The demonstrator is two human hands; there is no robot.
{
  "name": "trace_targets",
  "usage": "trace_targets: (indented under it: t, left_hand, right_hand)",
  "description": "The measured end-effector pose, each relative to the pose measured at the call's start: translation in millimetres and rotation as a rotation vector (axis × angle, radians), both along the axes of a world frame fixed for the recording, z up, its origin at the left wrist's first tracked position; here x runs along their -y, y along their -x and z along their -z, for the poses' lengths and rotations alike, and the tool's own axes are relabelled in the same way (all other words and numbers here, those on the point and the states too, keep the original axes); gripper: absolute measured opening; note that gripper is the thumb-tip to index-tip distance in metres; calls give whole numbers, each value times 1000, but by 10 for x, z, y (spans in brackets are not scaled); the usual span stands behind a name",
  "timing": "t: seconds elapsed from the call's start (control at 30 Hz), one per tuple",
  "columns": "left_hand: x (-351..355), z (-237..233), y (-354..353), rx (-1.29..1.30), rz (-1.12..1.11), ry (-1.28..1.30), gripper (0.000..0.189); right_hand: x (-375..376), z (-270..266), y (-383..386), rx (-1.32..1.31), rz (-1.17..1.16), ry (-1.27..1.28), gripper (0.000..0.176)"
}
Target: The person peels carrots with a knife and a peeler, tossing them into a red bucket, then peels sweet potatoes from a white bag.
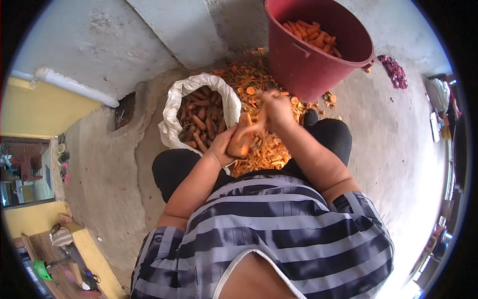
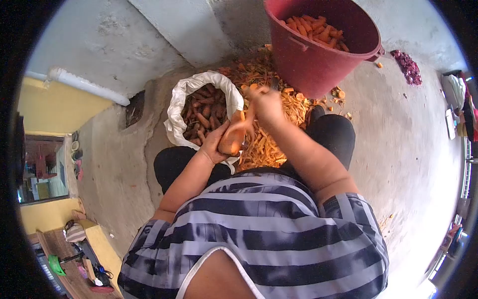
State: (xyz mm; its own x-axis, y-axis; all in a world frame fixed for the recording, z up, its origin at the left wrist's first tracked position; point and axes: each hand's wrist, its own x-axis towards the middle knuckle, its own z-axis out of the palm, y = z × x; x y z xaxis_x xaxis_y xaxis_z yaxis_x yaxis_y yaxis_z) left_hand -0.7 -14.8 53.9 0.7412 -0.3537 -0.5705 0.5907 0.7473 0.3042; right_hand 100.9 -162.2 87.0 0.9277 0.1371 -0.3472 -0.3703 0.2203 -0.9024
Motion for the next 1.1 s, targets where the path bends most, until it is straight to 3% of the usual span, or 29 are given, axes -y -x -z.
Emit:
trace_targets:
  t: [0.03,0.1,0.13,0.23,0.3,0.37,0.47,0.53,0.6,0.63,0.7,0.8,0.9,1.0,1.1]
  left_hand:
    - [33,9,-12,-6,12,-24,33]
    - [84,21,3,-16,29,-76,32]
    - [93,-98,43,121,116,-106,33]
    - [137,-93,86,19,122,-208,34]
    - [126,-104,92,51,189,-248,35]
    - [91,-130,112,81,248,-289,36]
    - [52,-87,75,48,121,-205,37]
    - [76,-80,56,-4,81,-252,36]
    - [110,-126,46,89,146,-275,36]
    - [122,-136,27,141,175,-286,35]
    - [100,-127,32,124,186,-302,35]
    - [131,-89,83,127,168,-339,34]
    - [112,-33,134,122,193,-347,35]
    - [62,-38,99,72,132,-304,36]
    - [38,-57,81,44,119,-259,35]
  right_hand:
    - [-40,-30,106,30,-108,29,19]
    - [-80,43,53,32,-105,75,18]
    - [-101,101,4,31,-106,97,18]
    - [-22,458,-498,-122,113,188,13]
    - [190,813,-847,100,212,490,12]
    - [374,1146,-1047,-72,399,192,13]
    - [336,628,-787,-120,353,50,15]
    - [191,137,-449,-138,180,45,16]
    - [74,77,-195,-101,31,2,16]
    - [-2,270,-161,-14,22,-40,15]
    - [7,432,-279,-161,-24,-98,15]
    - [12,450,-524,-150,164,127,16]
    - [168,531,-781,-22,351,107,13]
    - [149,289,-650,-67,315,94,14]
    - [-37,342,-384,-96,133,-23,14]
